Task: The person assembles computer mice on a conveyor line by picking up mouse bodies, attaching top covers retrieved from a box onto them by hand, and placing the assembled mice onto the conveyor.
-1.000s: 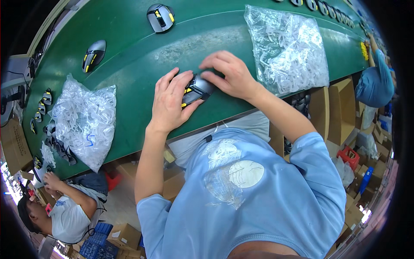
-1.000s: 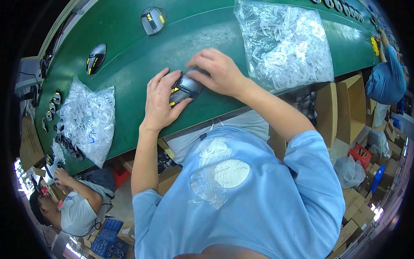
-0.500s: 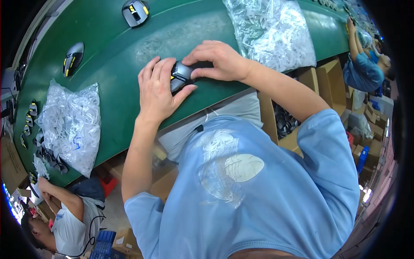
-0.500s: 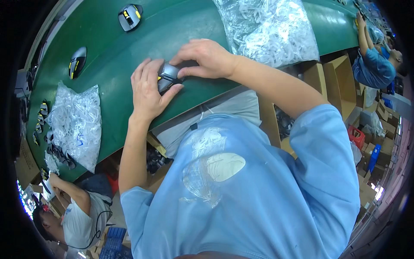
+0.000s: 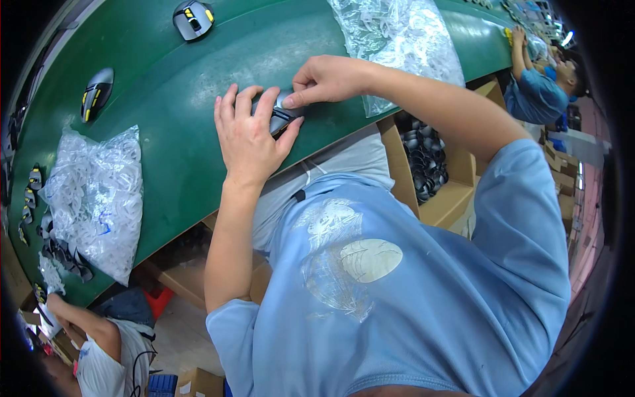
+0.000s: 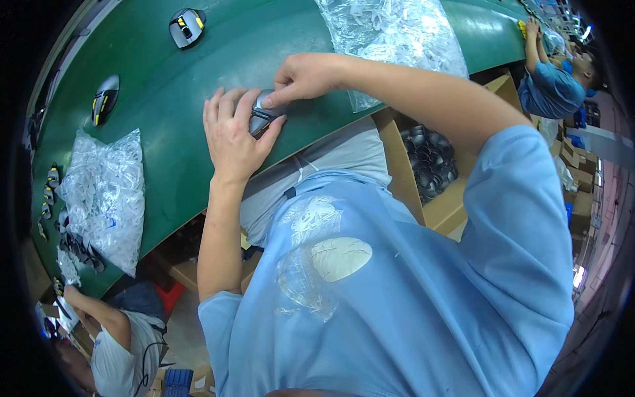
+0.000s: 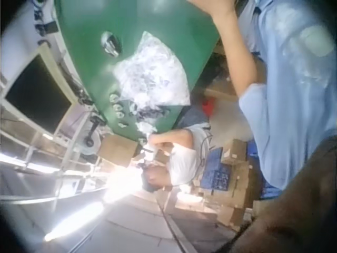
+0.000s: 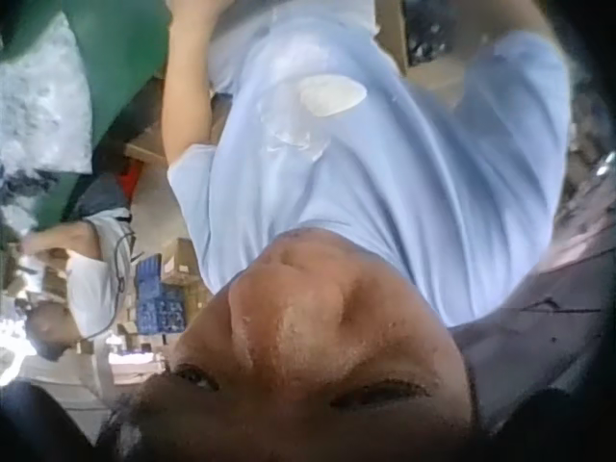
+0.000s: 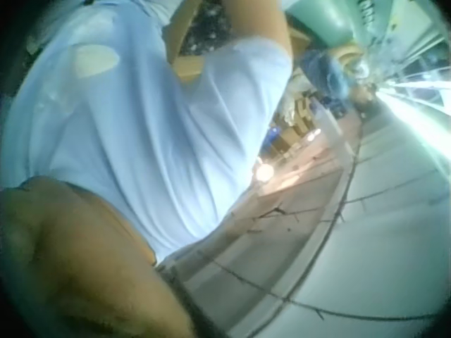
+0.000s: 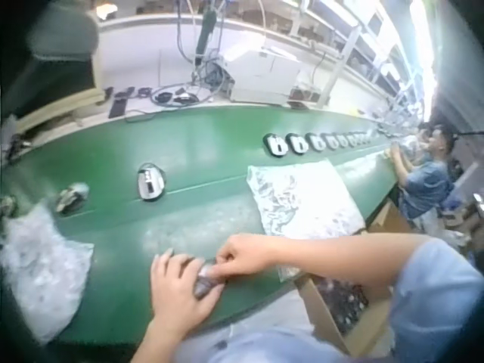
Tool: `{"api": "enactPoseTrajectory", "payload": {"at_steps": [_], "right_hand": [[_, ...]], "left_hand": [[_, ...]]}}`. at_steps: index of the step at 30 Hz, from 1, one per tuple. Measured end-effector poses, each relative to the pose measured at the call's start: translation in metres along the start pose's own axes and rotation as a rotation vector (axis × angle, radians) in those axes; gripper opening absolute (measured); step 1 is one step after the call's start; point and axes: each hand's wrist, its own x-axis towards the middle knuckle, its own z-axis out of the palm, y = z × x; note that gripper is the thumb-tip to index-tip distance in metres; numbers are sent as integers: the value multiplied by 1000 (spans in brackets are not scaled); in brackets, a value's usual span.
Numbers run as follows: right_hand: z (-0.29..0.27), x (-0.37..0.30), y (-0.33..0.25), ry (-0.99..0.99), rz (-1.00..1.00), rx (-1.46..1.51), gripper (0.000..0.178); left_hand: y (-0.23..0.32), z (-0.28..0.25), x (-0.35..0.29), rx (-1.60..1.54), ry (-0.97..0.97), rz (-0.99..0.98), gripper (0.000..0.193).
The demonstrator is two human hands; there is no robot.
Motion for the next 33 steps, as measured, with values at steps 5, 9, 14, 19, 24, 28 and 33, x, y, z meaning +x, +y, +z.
{"api": "enactPoseTrajectory", "payload": {"at_steps": [5, 9, 14, 19, 24, 28, 33], "right_hand": [[-11, 9, -6, -82, -17, -43, 51], [-3, -11, -3, 279, -450, -221, 50], [22, -26, 12, 369, -528, -206, 42], [22, -21, 8, 362, -462, -193, 43], [22, -19, 2, 431, -382, -114, 37], [-2, -10, -7, 18, -35, -68, 55], [-11, 7, -13, -192, 197, 103, 58]], "left_hand": [[0, -1, 0, 0, 0, -23, 62], [-3, 6, -2, -74, 21, -73, 69], [3, 0, -2, -79, -35, -53, 72], [1, 2, -5, -29, -6, -44, 67], [0, 2, -2, -7, -4, -29, 61], [0, 3, -2, 4, -13, -23, 59], [0, 4, -4, -14, -18, -31, 58]]}}
